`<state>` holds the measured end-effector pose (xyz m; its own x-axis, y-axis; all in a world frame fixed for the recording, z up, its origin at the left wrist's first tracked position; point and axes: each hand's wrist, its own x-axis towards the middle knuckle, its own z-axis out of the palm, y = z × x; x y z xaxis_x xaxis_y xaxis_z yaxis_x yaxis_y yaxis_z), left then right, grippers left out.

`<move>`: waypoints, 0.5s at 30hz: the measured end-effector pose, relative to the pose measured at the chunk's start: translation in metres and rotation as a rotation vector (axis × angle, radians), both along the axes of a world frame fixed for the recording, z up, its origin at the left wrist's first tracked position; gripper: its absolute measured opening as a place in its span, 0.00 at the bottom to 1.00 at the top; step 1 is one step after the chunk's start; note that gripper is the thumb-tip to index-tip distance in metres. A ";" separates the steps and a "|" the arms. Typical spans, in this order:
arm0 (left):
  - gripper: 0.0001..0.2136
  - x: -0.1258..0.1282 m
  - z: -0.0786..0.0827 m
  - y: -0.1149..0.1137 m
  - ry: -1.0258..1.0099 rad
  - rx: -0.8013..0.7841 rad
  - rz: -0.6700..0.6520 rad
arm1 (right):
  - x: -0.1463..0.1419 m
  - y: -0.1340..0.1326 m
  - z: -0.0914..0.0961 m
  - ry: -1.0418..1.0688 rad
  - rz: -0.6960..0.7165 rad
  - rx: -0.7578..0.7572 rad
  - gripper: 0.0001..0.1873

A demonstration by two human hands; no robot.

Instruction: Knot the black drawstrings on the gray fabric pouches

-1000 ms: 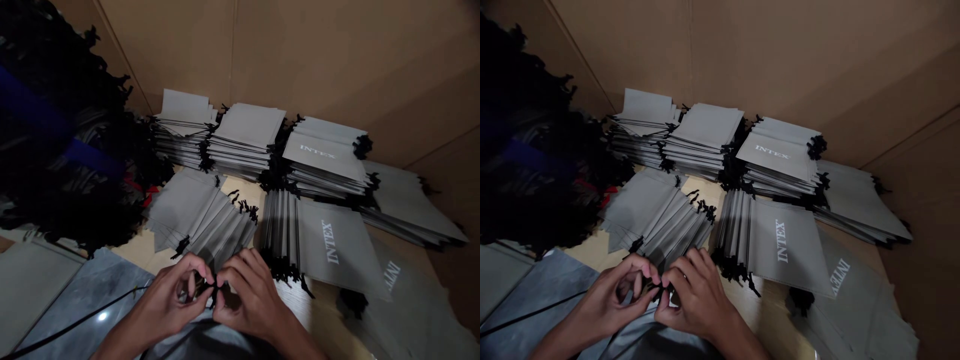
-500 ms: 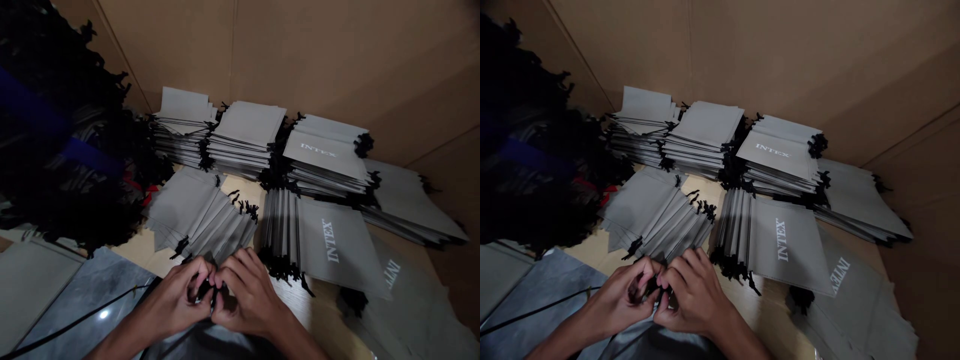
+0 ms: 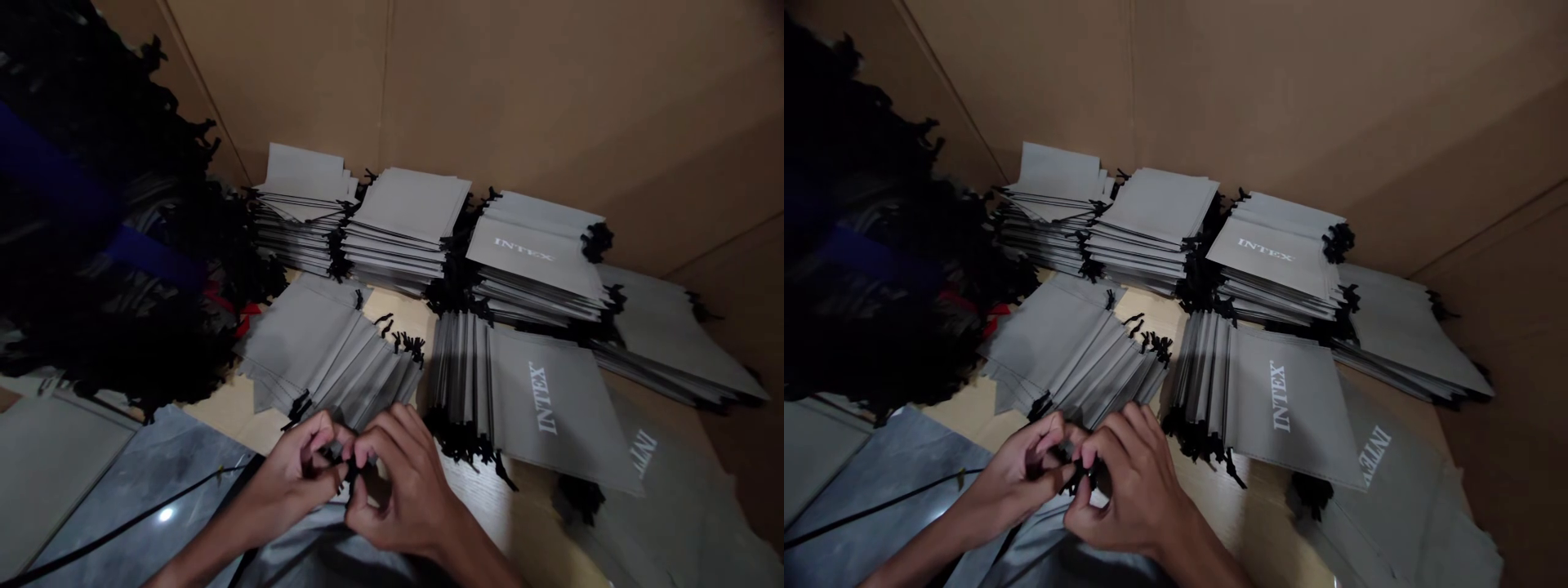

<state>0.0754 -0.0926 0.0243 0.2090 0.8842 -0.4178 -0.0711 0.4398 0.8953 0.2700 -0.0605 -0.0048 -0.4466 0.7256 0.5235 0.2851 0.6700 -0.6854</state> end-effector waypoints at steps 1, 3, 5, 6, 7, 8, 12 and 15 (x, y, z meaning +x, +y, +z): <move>0.23 0.001 0.001 0.000 -0.028 -0.023 0.011 | -0.001 0.000 0.000 0.011 -0.007 -0.006 0.17; 0.24 0.001 0.001 0.000 -0.062 -0.055 0.026 | -0.002 0.000 0.001 0.021 -0.021 -0.007 0.16; 0.22 0.000 0.001 -0.003 -0.025 -0.033 0.044 | -0.003 0.001 0.002 0.015 -0.032 0.008 0.15; 0.20 -0.002 0.002 -0.005 0.018 0.002 0.052 | -0.003 0.002 0.003 0.003 -0.041 0.016 0.15; 0.17 -0.003 0.002 -0.007 0.072 0.051 0.057 | -0.003 0.002 0.003 -0.012 -0.051 0.024 0.14; 0.14 -0.005 0.003 -0.010 0.133 0.103 0.052 | -0.003 0.002 0.003 -0.029 -0.058 0.032 0.13; 0.09 -0.010 0.005 -0.020 0.304 0.224 -0.001 | -0.003 0.001 0.003 -0.076 -0.060 0.075 0.11; 0.09 -0.008 0.002 -0.023 0.311 0.214 0.044 | 0.000 0.000 0.005 -0.108 0.004 0.071 0.09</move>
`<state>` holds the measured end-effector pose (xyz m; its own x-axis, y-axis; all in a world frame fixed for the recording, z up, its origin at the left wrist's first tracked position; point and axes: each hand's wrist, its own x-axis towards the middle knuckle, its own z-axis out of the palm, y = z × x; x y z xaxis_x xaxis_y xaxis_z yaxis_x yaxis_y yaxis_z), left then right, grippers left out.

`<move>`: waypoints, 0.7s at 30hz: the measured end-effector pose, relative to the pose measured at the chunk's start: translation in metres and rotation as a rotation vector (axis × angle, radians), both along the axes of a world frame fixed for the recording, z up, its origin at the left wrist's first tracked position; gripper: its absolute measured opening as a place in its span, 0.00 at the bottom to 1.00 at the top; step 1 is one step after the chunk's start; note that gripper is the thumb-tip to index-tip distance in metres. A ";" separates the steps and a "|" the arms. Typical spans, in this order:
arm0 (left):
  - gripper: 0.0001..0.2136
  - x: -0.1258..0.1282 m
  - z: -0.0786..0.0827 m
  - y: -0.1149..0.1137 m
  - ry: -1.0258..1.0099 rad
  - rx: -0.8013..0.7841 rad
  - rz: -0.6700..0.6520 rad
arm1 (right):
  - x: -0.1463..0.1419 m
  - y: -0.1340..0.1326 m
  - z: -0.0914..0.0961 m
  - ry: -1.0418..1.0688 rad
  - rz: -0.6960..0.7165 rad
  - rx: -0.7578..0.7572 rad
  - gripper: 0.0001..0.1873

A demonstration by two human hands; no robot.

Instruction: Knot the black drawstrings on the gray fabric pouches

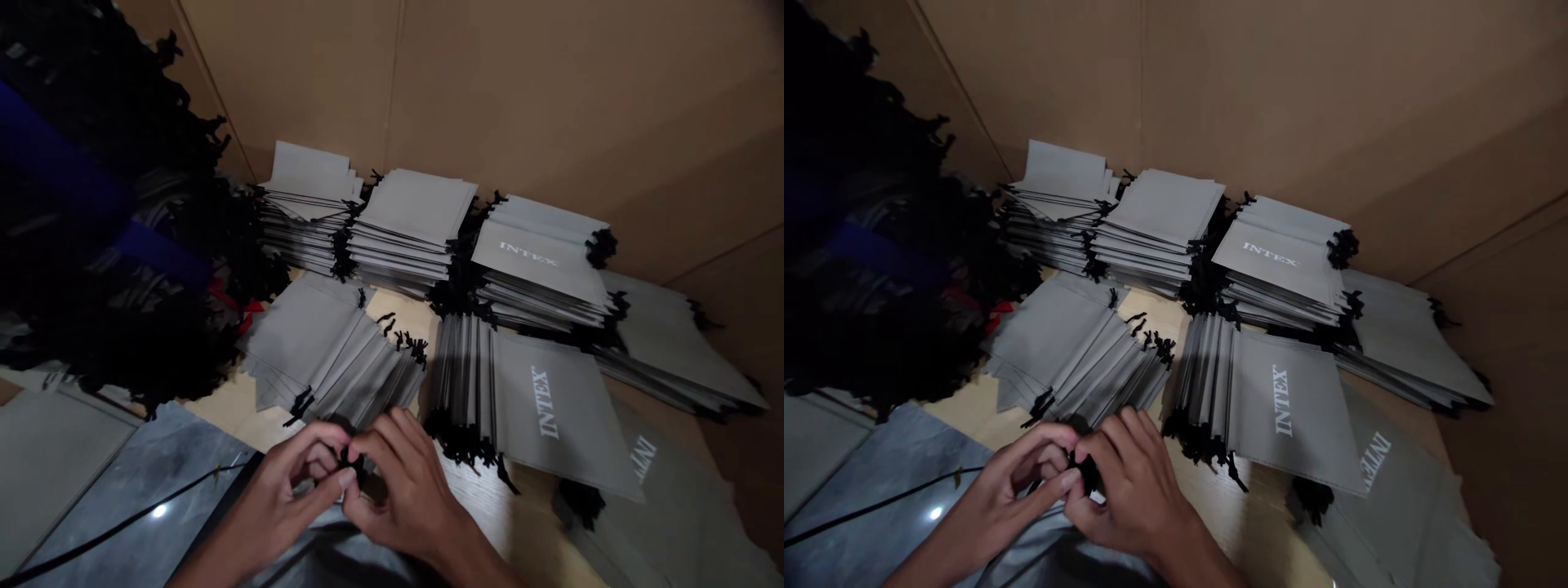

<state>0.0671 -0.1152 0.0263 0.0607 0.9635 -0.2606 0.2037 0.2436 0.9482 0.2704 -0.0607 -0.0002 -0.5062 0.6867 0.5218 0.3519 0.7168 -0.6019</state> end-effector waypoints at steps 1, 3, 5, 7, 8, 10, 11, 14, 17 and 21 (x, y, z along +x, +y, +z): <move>0.08 0.000 -0.002 -0.001 -0.015 -0.012 0.019 | 0.002 0.000 0.002 -0.025 0.039 -0.019 0.09; 0.08 0.001 -0.006 -0.002 -0.045 -0.028 0.053 | 0.008 0.002 0.006 -0.088 0.112 -0.056 0.12; 0.08 0.000 -0.009 -0.005 -0.045 -0.013 0.081 | 0.013 0.006 0.011 -0.157 0.141 -0.058 0.16; 0.08 -0.002 -0.012 -0.008 -0.010 0.008 0.090 | 0.016 0.012 0.015 -0.227 0.139 -0.013 0.15; 0.08 -0.002 -0.012 -0.010 0.012 0.019 0.094 | 0.016 0.016 0.015 -0.250 0.140 0.024 0.14; 0.09 -0.003 -0.014 -0.015 0.054 0.046 0.118 | 0.015 0.023 0.014 -0.269 0.161 0.098 0.11; 0.10 -0.004 -0.015 -0.016 0.077 0.064 0.141 | 0.013 0.026 0.012 -0.264 0.180 0.125 0.10; 0.11 -0.006 -0.016 -0.021 0.184 0.146 0.205 | 0.009 0.034 0.007 -0.268 0.240 0.163 0.07; 0.11 -0.005 -0.016 -0.024 0.276 0.235 0.220 | 0.006 0.038 0.003 -0.306 0.269 0.179 0.11; 0.10 0.000 -0.019 -0.027 0.300 0.281 0.290 | 0.004 0.039 0.000 -0.281 0.270 0.179 0.12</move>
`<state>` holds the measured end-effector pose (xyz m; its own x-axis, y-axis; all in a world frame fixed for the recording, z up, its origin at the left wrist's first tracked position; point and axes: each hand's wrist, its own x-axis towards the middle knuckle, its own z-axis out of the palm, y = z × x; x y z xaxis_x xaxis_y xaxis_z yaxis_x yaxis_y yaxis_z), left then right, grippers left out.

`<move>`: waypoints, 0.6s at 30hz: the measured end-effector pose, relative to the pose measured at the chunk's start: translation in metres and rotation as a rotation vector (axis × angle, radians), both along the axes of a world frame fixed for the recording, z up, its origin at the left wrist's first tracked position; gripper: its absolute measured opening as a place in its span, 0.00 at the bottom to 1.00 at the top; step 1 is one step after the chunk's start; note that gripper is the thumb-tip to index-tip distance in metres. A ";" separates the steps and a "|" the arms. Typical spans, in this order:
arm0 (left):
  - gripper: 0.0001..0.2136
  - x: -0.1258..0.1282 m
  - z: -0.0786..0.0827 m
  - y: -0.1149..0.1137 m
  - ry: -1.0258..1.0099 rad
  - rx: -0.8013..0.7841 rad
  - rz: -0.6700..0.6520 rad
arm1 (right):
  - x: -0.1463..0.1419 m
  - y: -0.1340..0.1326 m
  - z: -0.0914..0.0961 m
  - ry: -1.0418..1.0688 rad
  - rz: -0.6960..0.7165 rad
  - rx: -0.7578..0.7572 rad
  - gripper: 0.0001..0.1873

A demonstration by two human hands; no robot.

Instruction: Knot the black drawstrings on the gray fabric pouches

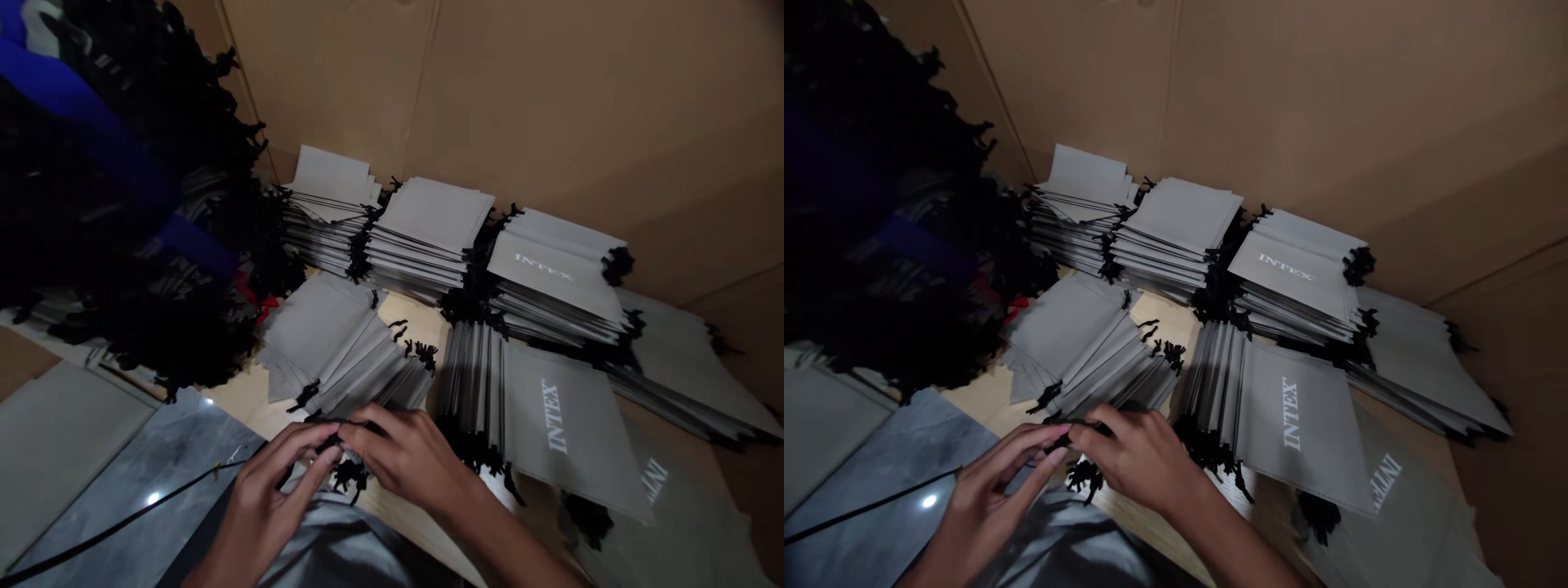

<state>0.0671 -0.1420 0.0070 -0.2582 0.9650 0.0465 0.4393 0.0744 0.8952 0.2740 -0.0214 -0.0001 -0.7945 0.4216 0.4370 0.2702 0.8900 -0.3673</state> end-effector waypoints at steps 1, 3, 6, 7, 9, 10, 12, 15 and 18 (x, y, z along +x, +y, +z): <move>0.10 0.002 -0.001 -0.001 0.013 0.010 0.025 | -0.001 0.000 0.000 0.011 0.005 -0.003 0.12; 0.09 0.004 -0.004 -0.001 0.044 0.023 0.062 | -0.002 0.001 0.000 0.031 0.025 -0.010 0.12; 0.06 0.005 -0.005 -0.002 0.071 0.018 0.062 | -0.004 0.002 0.002 0.060 0.068 -0.044 0.11; 0.05 0.005 -0.005 -0.003 0.071 0.016 0.054 | -0.005 0.002 0.002 0.070 0.086 -0.061 0.11; 0.05 0.004 -0.003 -0.003 0.052 0.006 0.032 | -0.006 0.003 0.001 0.094 0.116 -0.095 0.11; 0.05 0.004 -0.002 -0.003 0.033 -0.002 0.029 | -0.006 0.003 -0.001 0.109 0.130 -0.111 0.11; 0.04 0.003 0.002 -0.003 -0.022 -0.029 0.045 | -0.007 0.004 -0.003 0.140 0.153 -0.150 0.11; 0.05 0.002 0.009 -0.001 -0.096 -0.066 0.089 | -0.010 0.006 -0.006 0.176 0.173 -0.207 0.10; 0.05 0.000 0.011 0.002 -0.115 -0.050 0.078 | -0.012 0.008 -0.004 0.209 0.181 -0.244 0.09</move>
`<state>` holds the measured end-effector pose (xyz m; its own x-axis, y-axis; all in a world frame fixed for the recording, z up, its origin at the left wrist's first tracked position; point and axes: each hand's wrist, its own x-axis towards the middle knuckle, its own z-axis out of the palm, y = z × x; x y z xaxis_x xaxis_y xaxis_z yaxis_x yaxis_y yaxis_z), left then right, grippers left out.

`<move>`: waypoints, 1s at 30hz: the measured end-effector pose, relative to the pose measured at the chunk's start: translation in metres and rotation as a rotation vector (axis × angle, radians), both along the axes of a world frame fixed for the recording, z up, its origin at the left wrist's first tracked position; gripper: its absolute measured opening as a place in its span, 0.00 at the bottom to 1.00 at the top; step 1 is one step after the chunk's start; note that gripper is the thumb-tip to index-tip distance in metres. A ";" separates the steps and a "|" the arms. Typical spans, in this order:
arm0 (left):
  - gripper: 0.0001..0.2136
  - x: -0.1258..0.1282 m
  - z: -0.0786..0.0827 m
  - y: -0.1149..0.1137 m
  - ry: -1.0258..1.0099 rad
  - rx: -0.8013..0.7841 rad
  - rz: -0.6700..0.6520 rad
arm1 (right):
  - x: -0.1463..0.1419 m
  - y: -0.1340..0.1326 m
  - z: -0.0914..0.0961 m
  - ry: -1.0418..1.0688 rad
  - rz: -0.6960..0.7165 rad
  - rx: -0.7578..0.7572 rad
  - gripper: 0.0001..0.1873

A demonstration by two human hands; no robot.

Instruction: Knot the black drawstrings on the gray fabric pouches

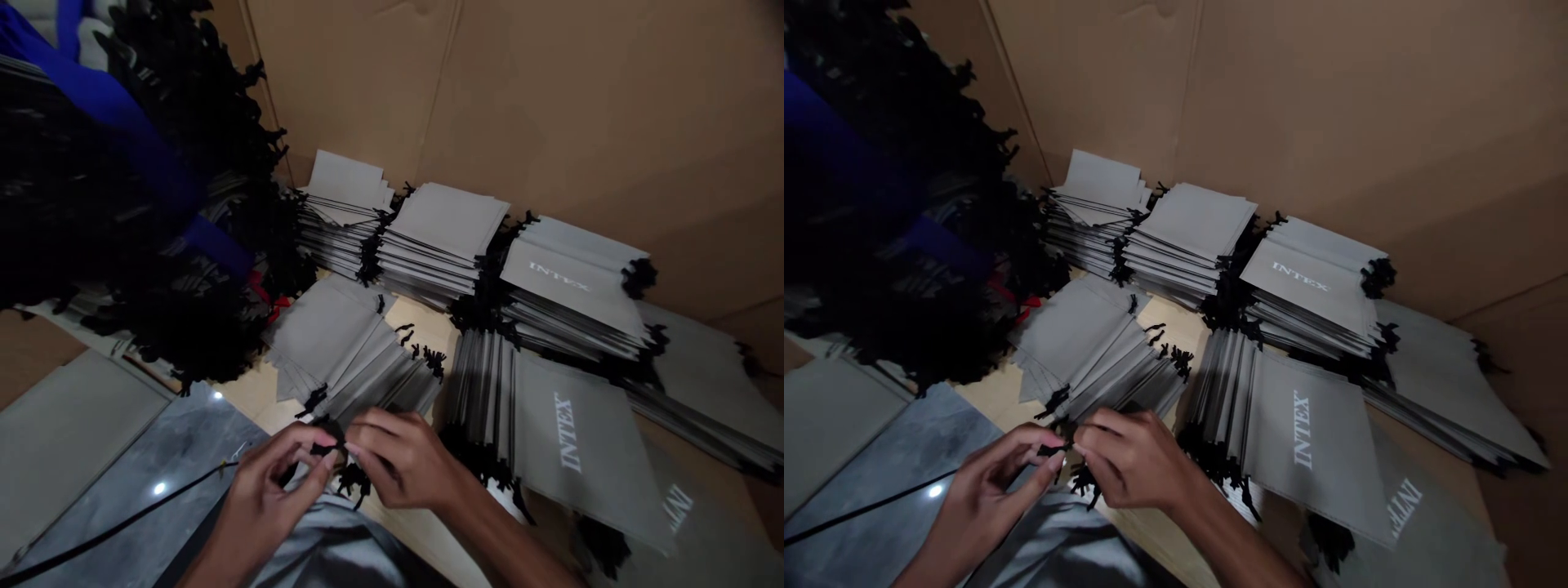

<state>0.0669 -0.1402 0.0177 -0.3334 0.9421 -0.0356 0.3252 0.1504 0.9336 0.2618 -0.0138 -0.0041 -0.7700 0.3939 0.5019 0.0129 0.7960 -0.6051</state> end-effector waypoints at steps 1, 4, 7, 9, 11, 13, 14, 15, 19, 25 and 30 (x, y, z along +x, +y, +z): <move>0.05 -0.001 -0.001 0.001 0.000 0.007 0.003 | -0.001 0.001 0.001 0.005 -0.004 -0.013 0.09; 0.05 0.000 -0.005 0.004 -0.016 0.023 0.033 | 0.000 0.002 0.005 -0.010 -0.050 -0.047 0.09; 0.06 0.002 -0.008 0.004 -0.046 0.030 0.015 | 0.001 0.002 0.006 -0.022 -0.089 -0.062 0.10; 0.07 0.004 -0.009 0.002 -0.045 0.026 0.015 | 0.002 0.002 0.006 -0.023 -0.082 -0.081 0.11; 0.07 0.006 -0.011 0.000 -0.021 0.023 0.041 | 0.003 0.002 0.005 -0.025 -0.071 -0.096 0.11; 0.07 0.006 -0.013 -0.001 0.008 0.023 0.061 | 0.004 0.002 0.003 -0.024 -0.062 -0.091 0.10; 0.07 0.007 -0.014 -0.002 0.017 0.027 0.070 | 0.004 0.002 0.002 -0.026 -0.059 -0.083 0.10; 0.07 0.007 -0.015 -0.001 0.021 0.034 0.077 | 0.004 0.002 0.002 -0.030 -0.058 -0.074 0.11; 0.06 0.007 -0.015 0.001 0.006 0.035 0.057 | 0.005 0.001 0.002 -0.073 -0.066 -0.036 0.11; 0.05 0.004 -0.010 0.001 0.093 0.061 -0.028 | 0.005 0.000 0.002 -0.125 -0.036 -0.040 0.12; 0.01 0.000 -0.004 0.005 0.157 0.112 -0.093 | 0.002 0.001 0.000 -0.021 0.017 -0.150 0.14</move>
